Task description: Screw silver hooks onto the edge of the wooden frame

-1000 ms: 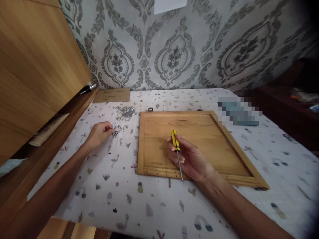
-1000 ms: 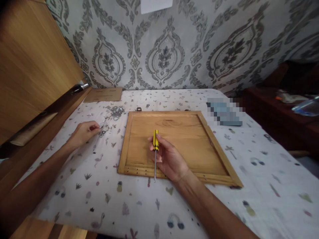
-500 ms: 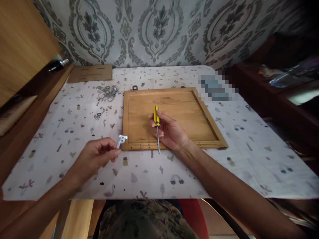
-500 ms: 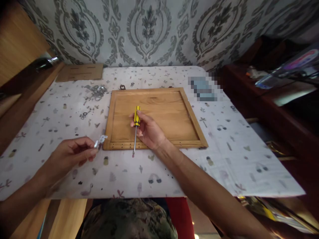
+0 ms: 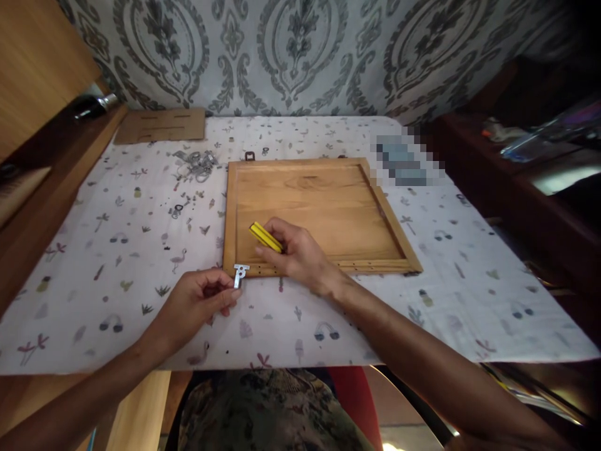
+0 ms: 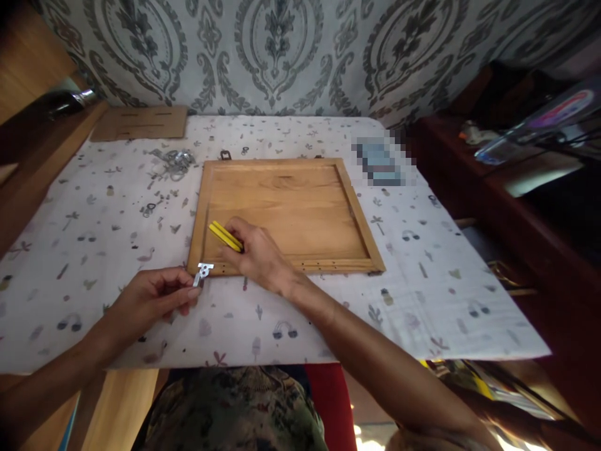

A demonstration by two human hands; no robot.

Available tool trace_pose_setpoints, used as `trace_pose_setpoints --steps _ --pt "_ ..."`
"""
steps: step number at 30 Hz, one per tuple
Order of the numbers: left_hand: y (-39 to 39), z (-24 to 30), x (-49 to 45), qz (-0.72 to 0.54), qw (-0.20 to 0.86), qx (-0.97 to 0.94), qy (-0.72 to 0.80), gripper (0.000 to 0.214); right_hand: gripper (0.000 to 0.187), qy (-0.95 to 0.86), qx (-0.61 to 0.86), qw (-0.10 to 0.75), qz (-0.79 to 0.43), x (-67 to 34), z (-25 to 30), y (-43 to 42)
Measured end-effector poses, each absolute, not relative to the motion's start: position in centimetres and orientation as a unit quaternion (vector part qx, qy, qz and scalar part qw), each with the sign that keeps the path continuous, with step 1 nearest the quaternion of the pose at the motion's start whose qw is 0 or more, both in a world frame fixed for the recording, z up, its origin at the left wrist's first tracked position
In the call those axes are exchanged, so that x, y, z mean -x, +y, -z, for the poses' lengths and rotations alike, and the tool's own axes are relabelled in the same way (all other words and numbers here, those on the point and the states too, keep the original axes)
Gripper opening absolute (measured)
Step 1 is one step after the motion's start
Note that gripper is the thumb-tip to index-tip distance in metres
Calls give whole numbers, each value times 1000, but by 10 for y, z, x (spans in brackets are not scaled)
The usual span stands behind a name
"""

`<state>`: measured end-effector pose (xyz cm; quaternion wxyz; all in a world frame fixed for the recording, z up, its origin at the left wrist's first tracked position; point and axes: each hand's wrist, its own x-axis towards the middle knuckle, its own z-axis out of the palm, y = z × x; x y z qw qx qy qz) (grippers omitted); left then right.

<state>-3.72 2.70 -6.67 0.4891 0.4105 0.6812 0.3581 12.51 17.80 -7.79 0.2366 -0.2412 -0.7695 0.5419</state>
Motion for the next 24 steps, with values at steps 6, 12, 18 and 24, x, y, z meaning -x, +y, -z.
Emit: trace_pose_setpoints --steps 6,12,18,24 --pt "30 67 34 -364 489 -401 684 25 14 -843 265 145 -445 -123 78 172" --pt "29 69 32 -353 479 -386 705 26 13 -863 279 97 -411 -122 71 168" --pt "30 64 29 -345 493 -359 713 31 21 -877 274 98 -382 -121 72 164" --pt "31 62 28 -352 506 -330 715 31 23 -882 279 95 -368 -120 73 162"
